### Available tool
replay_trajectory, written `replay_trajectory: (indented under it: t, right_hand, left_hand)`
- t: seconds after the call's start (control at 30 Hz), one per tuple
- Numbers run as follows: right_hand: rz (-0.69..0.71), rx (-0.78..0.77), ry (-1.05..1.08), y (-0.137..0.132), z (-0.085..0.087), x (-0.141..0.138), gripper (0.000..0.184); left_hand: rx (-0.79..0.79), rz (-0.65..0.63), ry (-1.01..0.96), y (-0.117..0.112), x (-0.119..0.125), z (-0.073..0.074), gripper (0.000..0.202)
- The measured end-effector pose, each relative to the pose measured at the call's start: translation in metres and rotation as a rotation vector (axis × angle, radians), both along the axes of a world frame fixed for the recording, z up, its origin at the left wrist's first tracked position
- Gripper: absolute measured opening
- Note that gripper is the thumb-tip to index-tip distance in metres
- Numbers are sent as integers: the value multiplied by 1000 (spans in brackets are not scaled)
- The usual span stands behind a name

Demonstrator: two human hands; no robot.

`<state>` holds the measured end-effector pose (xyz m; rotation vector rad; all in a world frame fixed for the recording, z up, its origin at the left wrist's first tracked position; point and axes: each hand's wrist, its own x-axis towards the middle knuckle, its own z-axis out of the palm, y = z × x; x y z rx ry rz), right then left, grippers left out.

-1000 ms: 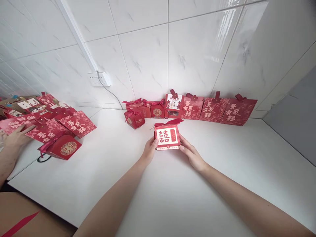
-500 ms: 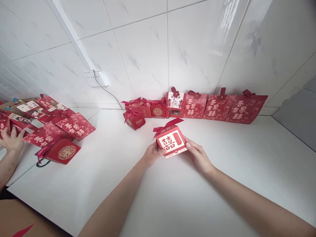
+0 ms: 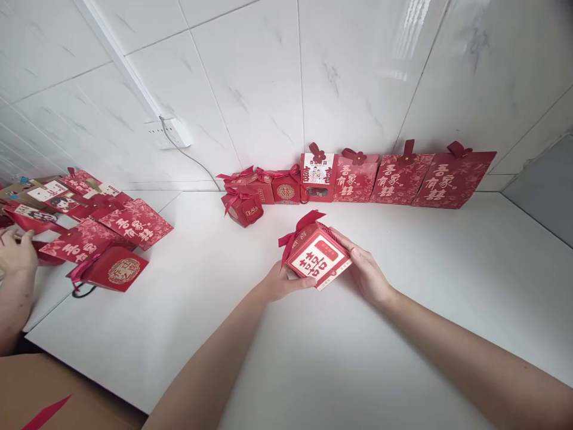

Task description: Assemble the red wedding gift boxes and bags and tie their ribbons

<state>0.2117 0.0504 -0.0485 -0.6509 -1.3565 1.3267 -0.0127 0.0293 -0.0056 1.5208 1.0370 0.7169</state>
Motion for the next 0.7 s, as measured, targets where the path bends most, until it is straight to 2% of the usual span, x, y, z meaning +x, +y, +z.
replay_trajectory:
  t: [0.17,0.27,0.37,0.47,0.6,0.7]
  right_hand:
    - [18,-23,29,-4,4,-2,40]
    - [63,-175,205,-7,10,-6,50]
    - [62,-382,383,-7,16,-7,62]
    - [70,-498,432,-2,17,-5,70]
    - [126,-458,346,1,10,-3,65]
    - [233,-323,212,-2,5,-3,63]
  left_hand:
    - [-21,-11,-1,2,-1,-1,57]
    - [-19,12,-48,4,0,-2,50]
    - [-53,23,-180,6,5,-3,46]
    - [-22,155,-299,8,8,-9,46]
    - [18,401,-432,11,9,-20,51]
    - [8,465,-482,12,9,-23,51]
